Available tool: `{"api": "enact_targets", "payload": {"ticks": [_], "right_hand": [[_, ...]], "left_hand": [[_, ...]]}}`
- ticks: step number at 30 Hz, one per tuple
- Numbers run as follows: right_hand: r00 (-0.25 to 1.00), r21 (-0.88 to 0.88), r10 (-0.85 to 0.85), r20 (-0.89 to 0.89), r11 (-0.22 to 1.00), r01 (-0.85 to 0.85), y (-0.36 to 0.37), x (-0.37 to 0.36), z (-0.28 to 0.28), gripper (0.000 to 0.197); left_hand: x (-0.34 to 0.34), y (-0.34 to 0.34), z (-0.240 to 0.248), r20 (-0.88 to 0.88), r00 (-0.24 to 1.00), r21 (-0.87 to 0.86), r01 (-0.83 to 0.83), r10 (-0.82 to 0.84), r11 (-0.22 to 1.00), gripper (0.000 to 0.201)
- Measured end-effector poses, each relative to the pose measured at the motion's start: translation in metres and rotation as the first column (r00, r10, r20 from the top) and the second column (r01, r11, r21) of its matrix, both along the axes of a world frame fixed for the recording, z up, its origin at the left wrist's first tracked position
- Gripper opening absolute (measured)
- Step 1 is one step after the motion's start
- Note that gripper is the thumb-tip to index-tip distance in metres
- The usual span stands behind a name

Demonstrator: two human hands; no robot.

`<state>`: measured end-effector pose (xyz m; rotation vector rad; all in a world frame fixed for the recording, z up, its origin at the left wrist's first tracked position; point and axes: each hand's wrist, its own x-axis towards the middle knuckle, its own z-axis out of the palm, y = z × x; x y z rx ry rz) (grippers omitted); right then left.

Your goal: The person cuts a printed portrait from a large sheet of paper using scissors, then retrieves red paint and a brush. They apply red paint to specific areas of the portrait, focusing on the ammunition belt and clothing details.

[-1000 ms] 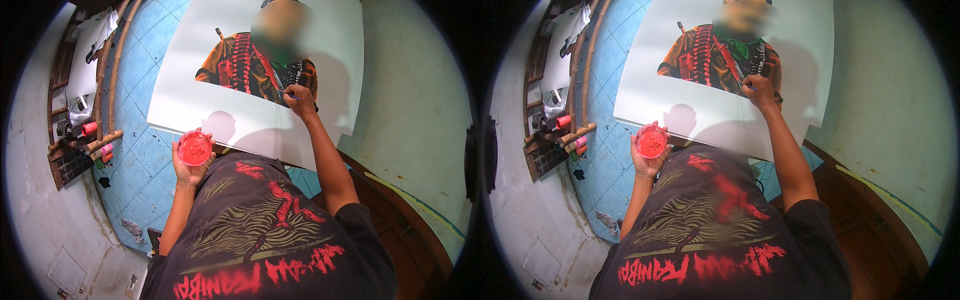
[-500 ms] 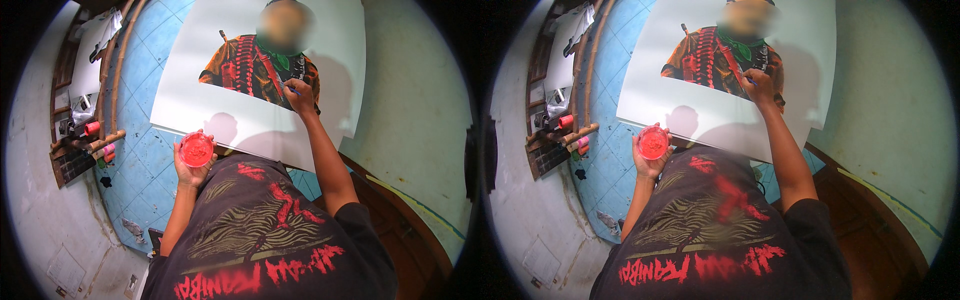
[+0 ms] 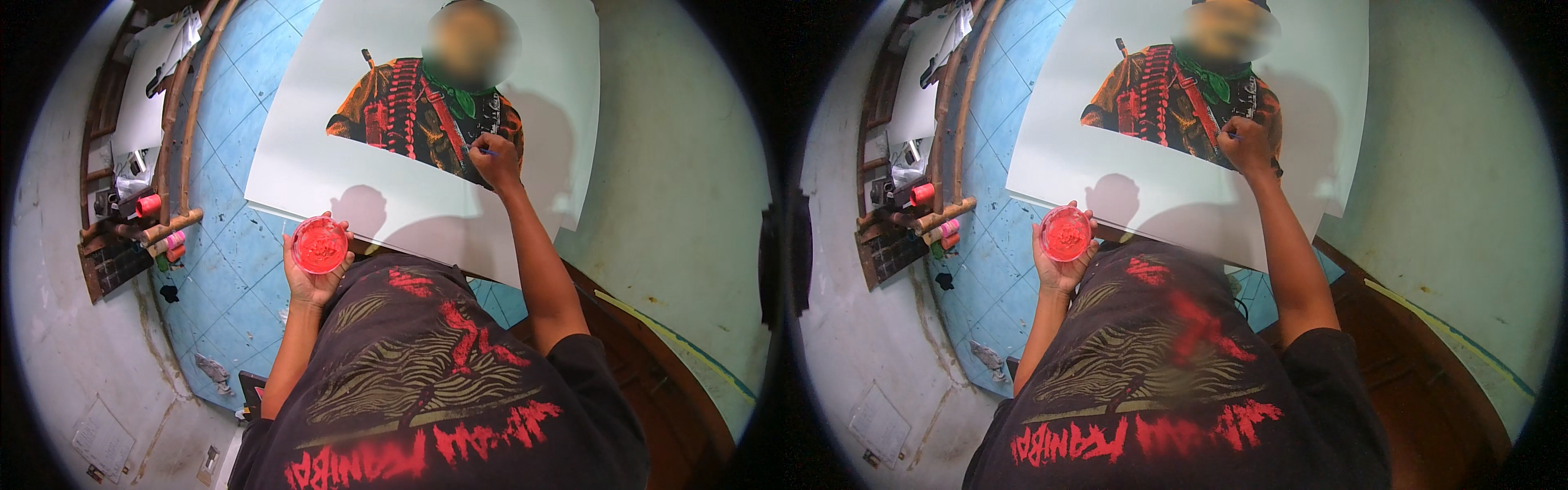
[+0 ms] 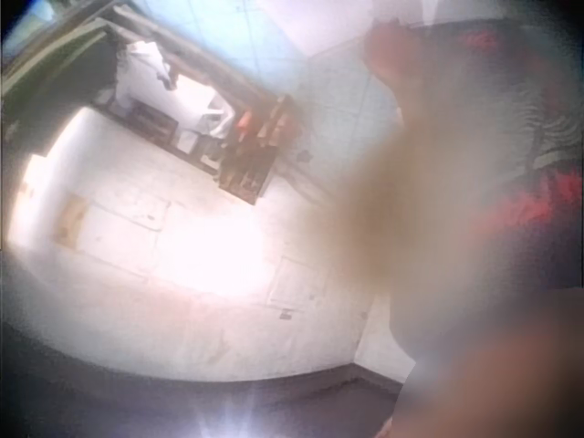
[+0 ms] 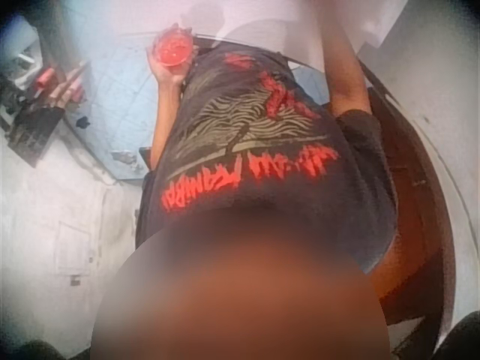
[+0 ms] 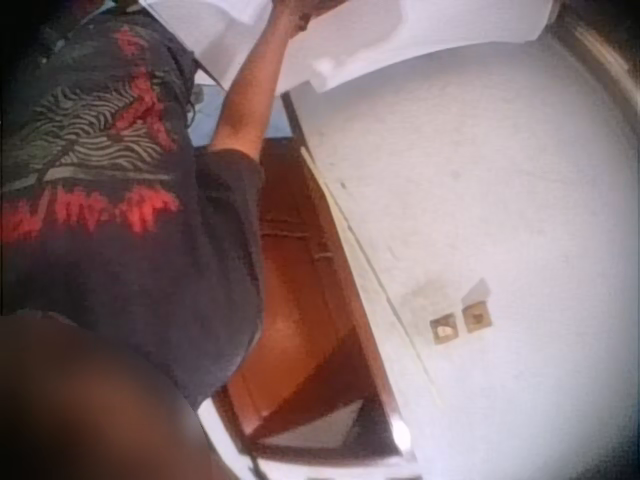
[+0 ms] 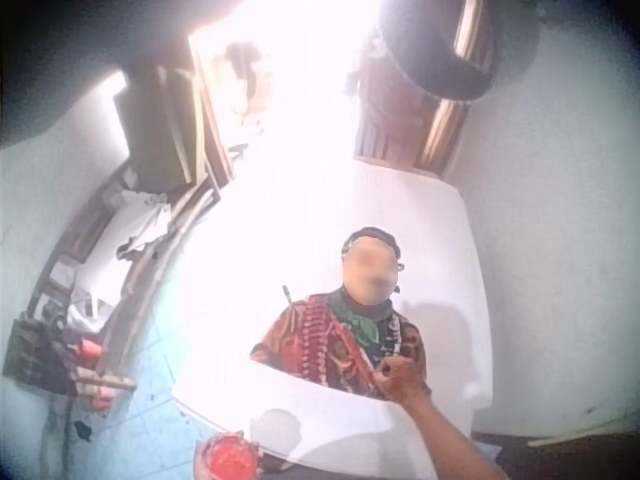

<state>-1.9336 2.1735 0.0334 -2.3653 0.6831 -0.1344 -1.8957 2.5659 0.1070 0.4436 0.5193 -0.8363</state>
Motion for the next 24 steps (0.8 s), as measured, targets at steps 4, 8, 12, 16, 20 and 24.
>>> {"api": "enact_targets", "payload": {"ticks": [4,8,12,16,20,24], "right_hand": [[0.986,-0.035,-0.005,0.166,0.999,0.011,-0.002,0.013,-0.002,0.010],[0.983,-0.068,0.027,0.180,0.998,-0.015,-0.005,0.017,-0.017,0.009],[0.999,0.009,0.024,0.043,1.000,-0.024,-0.007,0.009,-0.014,0.010],[0.998,-0.053,0.051,-0.043,0.997,-0.053,-0.008,-0.008,-0.008,0.009],[0.994,-0.018,0.068,-0.082,0.997,-0.070,-0.011,-0.017,0.007,0.009],[0.998,0.015,-0.024,0.062,1.000,0.023,-0.012,-0.009,0.015,0.012]], "left_hand": [[0.001,0.001,-0.002,0.009,1.000,-0.011,0.006,-0.006,1.000,0.077],[0.001,0.002,-0.004,0.002,1.000,-0.034,0.002,-0.002,0.999,0.079],[0.002,0.003,-0.005,-0.006,1.000,-0.019,-0.001,0.001,1.000,0.078],[0.002,0.000,-0.004,-0.002,1.000,-0.030,0.006,-0.007,1.000,0.077],[0.003,-0.001,-0.005,0.000,1.000,-0.035,0.016,-0.016,0.999,0.077],[0.004,-0.002,-0.004,-0.002,1.000,-0.049,0.020,-0.020,0.999,0.078]]}}
